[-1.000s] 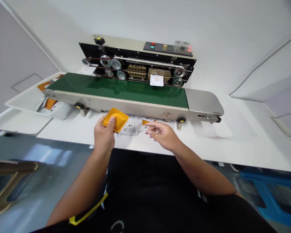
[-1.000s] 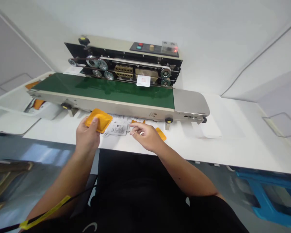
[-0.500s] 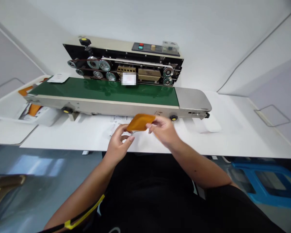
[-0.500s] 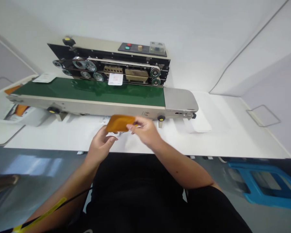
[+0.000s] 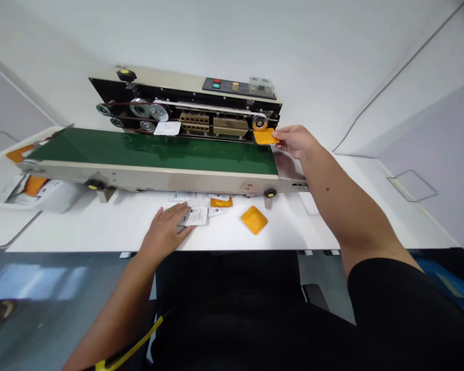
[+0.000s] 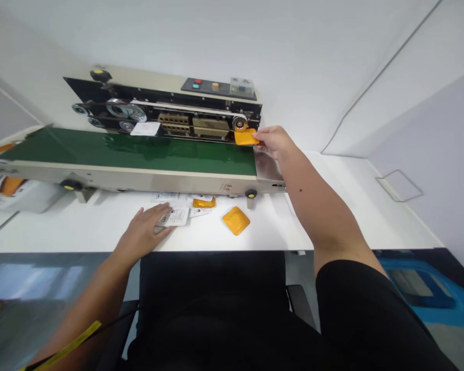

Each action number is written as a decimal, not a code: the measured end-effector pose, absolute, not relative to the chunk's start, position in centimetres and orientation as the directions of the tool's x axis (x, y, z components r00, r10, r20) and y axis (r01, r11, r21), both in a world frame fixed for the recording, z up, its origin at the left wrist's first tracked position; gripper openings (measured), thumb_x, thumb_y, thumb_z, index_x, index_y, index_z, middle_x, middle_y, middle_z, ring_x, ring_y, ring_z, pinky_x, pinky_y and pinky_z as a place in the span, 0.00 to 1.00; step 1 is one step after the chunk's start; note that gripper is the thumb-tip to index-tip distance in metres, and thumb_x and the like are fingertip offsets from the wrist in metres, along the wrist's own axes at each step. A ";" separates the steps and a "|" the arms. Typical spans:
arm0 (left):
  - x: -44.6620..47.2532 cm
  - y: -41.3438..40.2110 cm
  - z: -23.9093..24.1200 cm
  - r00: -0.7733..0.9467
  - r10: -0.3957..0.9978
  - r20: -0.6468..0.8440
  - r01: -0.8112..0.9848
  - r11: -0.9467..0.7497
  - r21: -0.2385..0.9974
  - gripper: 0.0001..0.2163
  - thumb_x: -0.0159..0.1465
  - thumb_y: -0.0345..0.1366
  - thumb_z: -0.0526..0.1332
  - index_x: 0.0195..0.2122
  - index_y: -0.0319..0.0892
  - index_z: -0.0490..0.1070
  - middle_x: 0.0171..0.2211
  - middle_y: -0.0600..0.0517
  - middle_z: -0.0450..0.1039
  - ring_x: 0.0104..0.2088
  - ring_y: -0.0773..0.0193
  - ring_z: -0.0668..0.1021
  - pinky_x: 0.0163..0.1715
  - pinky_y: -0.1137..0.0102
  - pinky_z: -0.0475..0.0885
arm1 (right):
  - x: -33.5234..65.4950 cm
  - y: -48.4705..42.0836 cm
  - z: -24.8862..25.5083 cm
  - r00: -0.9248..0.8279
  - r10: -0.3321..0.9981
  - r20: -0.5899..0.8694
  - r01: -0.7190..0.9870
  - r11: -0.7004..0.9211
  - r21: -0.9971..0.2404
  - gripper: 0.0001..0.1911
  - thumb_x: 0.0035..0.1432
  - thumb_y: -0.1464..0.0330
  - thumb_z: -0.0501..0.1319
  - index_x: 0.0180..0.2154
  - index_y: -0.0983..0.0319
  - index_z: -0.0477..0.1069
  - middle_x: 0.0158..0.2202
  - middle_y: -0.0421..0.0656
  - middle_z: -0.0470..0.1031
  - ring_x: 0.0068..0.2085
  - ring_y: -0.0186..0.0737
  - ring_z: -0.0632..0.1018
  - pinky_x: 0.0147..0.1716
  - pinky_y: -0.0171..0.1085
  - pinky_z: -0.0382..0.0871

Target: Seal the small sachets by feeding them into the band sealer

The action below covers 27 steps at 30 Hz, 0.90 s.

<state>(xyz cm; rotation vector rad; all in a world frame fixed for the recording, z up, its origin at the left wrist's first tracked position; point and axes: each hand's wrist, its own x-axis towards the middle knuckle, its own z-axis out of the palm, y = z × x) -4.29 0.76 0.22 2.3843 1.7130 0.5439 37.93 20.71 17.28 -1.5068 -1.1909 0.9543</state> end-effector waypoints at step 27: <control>6.9 -2.3 4.4 -0.084 0.995 0.045 -0.105 -0.054 0.993 0.16 0.61 0.50 0.75 0.39 0.42 0.81 0.34 0.47 0.83 0.32 0.59 0.83 0.36 0.63 0.80 | 24.5 -0.6 5.5 -0.270 0.952 0.145 -0.026 0.143 -0.989 0.16 0.62 0.53 0.70 0.44 0.56 0.84 0.44 0.46 0.82 0.41 0.42 0.81 0.37 0.41 0.80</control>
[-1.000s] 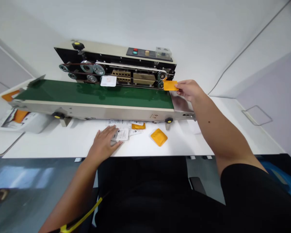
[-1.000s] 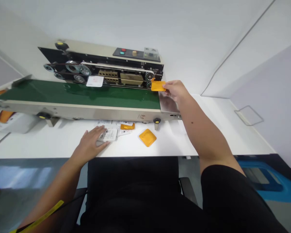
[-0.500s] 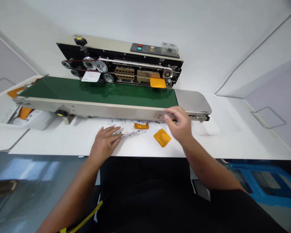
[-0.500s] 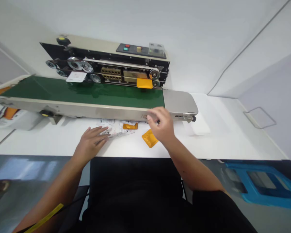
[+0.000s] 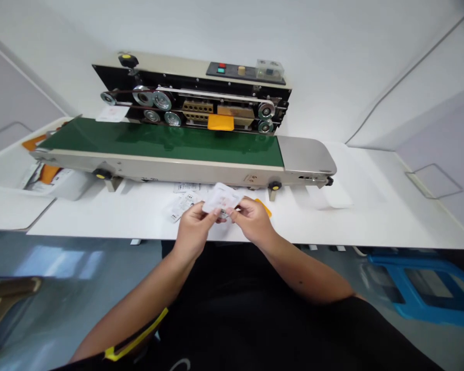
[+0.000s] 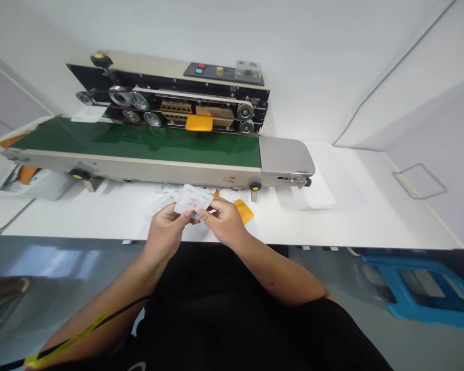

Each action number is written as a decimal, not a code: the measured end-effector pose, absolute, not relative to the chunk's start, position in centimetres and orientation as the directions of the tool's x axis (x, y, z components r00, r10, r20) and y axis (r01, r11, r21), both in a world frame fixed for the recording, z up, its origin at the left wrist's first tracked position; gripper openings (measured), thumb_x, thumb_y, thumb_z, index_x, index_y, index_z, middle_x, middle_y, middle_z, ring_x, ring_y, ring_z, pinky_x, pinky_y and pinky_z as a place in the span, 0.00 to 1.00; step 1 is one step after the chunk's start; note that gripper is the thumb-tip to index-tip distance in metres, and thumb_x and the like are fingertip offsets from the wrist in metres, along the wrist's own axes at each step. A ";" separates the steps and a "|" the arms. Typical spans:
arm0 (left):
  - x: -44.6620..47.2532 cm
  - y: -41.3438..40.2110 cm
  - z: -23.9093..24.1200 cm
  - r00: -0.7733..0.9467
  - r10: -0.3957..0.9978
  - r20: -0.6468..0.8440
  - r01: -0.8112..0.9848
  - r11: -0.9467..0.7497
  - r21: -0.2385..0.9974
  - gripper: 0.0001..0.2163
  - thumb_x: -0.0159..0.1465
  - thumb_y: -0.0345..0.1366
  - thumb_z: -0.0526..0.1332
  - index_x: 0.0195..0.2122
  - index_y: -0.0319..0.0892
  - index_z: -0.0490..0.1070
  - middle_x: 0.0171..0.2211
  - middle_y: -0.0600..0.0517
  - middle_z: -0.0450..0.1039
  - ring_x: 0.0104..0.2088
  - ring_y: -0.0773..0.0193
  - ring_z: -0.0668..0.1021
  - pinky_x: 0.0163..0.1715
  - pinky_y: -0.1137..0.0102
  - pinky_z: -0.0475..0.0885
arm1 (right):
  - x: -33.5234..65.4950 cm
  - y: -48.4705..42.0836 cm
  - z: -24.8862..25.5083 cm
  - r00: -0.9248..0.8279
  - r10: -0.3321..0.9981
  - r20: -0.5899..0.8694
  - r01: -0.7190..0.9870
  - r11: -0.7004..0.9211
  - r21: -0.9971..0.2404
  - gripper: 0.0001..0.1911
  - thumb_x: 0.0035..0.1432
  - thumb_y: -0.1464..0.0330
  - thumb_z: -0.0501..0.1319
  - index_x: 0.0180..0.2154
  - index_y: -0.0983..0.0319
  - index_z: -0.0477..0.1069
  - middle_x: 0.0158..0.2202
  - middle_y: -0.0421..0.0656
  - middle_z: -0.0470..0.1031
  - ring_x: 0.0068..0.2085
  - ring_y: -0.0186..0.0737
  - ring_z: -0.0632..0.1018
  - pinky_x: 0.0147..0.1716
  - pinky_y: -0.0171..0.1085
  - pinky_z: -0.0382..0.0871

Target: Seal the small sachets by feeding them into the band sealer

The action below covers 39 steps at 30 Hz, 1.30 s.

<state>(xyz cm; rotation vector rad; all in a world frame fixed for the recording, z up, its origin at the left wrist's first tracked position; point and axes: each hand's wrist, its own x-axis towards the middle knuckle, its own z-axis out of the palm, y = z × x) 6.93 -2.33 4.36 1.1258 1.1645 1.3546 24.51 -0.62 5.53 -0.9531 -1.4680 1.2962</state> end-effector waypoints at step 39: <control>-9.1 -2.8 1.8 -0.144 0.848 0.510 0.942 -0.041 0.334 0.15 0.74 0.44 0.59 0.52 0.46 0.83 0.44 0.44 0.85 0.45 0.51 0.85 0.51 0.60 0.77 | 30.0 0.9 7.2 -0.277 0.532 0.800 0.545 0.773 -0.325 0.14 0.65 0.75 0.64 0.51 0.58 0.77 0.48 0.50 0.82 0.50 0.50 0.83 0.51 0.53 0.81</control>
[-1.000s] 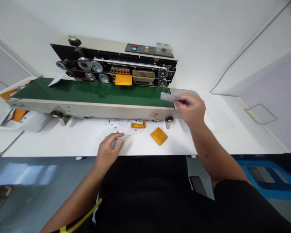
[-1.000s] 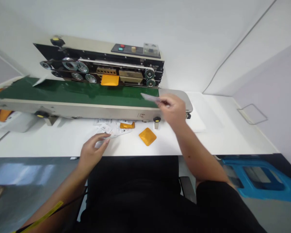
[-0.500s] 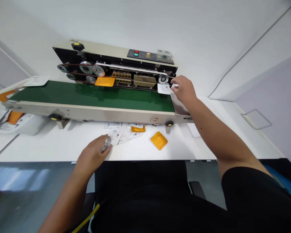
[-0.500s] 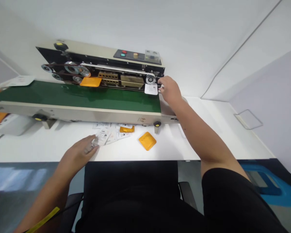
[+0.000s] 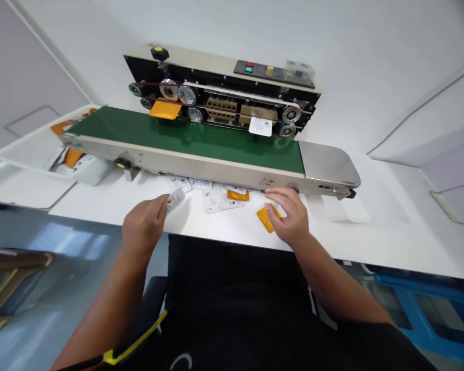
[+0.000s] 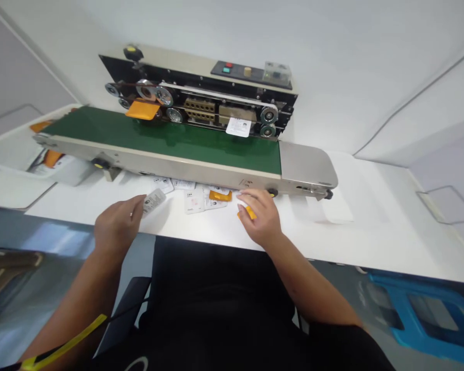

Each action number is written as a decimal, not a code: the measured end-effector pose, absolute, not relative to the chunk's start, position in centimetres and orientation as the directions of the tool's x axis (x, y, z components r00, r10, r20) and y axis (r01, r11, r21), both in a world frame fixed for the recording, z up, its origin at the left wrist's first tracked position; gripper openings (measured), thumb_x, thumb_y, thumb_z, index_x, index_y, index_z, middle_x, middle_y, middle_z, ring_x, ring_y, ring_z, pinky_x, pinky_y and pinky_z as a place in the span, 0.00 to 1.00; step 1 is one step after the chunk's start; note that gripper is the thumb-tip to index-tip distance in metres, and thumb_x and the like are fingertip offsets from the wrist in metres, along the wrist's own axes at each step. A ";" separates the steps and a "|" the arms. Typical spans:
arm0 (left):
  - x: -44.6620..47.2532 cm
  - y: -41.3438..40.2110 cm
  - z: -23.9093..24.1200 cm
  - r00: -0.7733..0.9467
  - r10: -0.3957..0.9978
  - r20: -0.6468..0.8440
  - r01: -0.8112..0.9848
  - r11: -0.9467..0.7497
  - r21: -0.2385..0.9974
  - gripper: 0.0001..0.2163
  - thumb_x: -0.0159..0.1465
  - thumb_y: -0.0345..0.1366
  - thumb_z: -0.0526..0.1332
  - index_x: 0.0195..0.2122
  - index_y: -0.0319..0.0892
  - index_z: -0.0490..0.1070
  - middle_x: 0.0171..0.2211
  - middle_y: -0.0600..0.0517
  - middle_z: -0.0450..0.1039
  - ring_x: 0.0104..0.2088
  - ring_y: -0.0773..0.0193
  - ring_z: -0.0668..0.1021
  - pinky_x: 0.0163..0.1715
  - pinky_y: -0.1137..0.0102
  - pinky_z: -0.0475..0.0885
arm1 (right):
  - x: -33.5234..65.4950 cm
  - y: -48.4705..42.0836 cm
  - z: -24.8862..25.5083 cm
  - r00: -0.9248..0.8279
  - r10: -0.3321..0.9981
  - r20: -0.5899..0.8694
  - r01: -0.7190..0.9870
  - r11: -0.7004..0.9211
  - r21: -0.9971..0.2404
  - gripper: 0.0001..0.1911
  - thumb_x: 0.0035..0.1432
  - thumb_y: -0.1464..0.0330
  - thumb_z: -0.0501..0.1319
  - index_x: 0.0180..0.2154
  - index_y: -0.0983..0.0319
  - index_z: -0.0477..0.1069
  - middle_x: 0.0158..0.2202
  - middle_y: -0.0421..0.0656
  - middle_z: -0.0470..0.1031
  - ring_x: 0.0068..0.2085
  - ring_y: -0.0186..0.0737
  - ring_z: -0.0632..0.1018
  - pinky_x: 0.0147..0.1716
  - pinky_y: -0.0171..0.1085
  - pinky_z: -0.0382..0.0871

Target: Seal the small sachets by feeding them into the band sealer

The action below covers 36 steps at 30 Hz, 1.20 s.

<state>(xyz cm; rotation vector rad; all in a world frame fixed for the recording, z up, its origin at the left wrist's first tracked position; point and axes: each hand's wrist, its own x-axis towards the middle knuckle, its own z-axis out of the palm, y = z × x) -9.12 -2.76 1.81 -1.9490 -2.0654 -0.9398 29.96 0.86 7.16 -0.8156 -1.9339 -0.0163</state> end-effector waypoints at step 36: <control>-7.8 3.6 -0.7 0.022 0.967 0.252 0.940 -0.105 0.323 0.40 0.68 0.55 0.60 0.74 0.35 0.58 0.76 0.35 0.57 0.77 0.37 0.57 0.75 0.45 0.57 | 37.3 14.7 16.2 0.391 0.917 -0.082 -0.271 0.030 -0.962 0.16 0.59 0.83 0.61 0.46 0.62 0.70 0.32 0.41 0.81 0.27 0.32 0.80 0.28 0.30 0.81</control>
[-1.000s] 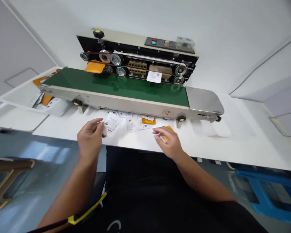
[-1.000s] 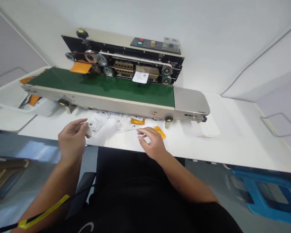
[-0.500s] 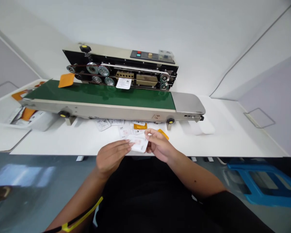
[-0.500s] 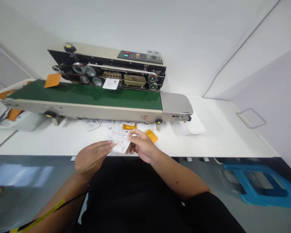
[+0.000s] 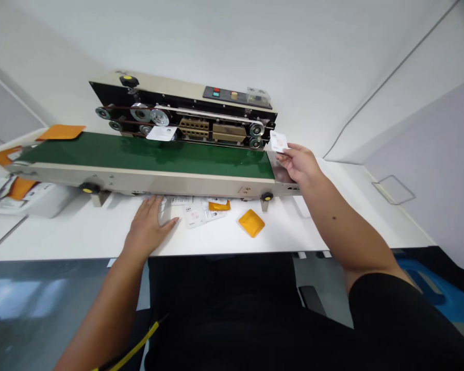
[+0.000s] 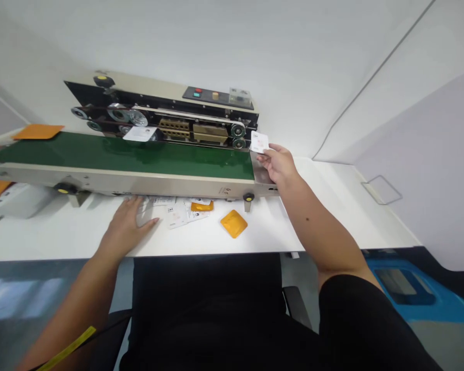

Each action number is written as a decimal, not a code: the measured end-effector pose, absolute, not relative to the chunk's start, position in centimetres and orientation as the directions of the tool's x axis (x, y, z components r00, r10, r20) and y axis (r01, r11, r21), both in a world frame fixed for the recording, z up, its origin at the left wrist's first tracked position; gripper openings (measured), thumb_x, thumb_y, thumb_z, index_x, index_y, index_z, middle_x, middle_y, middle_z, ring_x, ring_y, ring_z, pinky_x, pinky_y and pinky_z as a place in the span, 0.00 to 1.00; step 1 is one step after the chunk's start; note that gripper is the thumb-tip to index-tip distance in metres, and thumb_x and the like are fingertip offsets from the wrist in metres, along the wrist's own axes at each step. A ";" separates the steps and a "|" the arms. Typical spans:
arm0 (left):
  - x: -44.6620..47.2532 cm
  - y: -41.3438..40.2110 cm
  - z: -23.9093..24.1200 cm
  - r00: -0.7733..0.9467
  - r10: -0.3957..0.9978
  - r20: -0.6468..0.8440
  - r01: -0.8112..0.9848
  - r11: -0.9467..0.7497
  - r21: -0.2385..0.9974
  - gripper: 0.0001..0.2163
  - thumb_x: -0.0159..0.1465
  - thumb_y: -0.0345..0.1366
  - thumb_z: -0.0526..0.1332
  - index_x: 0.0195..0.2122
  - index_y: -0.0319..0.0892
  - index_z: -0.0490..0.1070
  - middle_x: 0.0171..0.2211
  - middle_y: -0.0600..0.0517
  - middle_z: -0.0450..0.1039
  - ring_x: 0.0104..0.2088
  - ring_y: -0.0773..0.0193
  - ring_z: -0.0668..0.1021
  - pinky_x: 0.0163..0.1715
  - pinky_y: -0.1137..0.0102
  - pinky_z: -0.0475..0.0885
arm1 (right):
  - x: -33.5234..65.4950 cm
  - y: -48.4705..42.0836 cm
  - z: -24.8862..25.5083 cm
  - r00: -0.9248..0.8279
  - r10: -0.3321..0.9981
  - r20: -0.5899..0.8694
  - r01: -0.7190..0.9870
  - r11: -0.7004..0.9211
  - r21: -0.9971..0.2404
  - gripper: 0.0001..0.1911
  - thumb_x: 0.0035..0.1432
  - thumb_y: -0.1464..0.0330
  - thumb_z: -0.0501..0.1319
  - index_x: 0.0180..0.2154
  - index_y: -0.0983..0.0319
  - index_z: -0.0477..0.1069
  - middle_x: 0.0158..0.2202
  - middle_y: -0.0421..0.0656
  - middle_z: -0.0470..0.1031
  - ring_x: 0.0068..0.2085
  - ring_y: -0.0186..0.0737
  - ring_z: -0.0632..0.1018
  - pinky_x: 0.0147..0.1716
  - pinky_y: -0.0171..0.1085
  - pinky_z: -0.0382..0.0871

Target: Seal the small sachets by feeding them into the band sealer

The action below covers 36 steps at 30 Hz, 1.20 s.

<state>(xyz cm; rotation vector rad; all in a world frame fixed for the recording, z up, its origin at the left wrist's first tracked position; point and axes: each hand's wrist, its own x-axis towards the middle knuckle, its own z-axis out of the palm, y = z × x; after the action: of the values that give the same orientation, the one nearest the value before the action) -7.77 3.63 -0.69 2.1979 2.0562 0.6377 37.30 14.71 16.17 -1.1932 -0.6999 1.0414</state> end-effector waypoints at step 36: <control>2.2 -1.0 4.2 0.165 0.960 0.226 0.510 -0.279 0.814 0.15 0.70 0.49 0.65 0.51 0.46 0.75 0.50 0.43 0.83 0.44 0.53 0.84 0.40 0.61 0.80 | 29.6 2.7 10.5 -0.027 0.995 0.091 -0.067 0.089 -0.994 0.15 0.57 0.57 0.73 0.40 0.59 0.78 0.25 0.37 0.75 0.22 0.31 0.71 0.19 0.32 0.66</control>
<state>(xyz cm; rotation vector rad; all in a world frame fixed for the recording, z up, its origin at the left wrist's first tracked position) 2.22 -1.04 4.25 1.8705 1.3895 1.0119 29.60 2.68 10.47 -1.0802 -1.2238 1.1952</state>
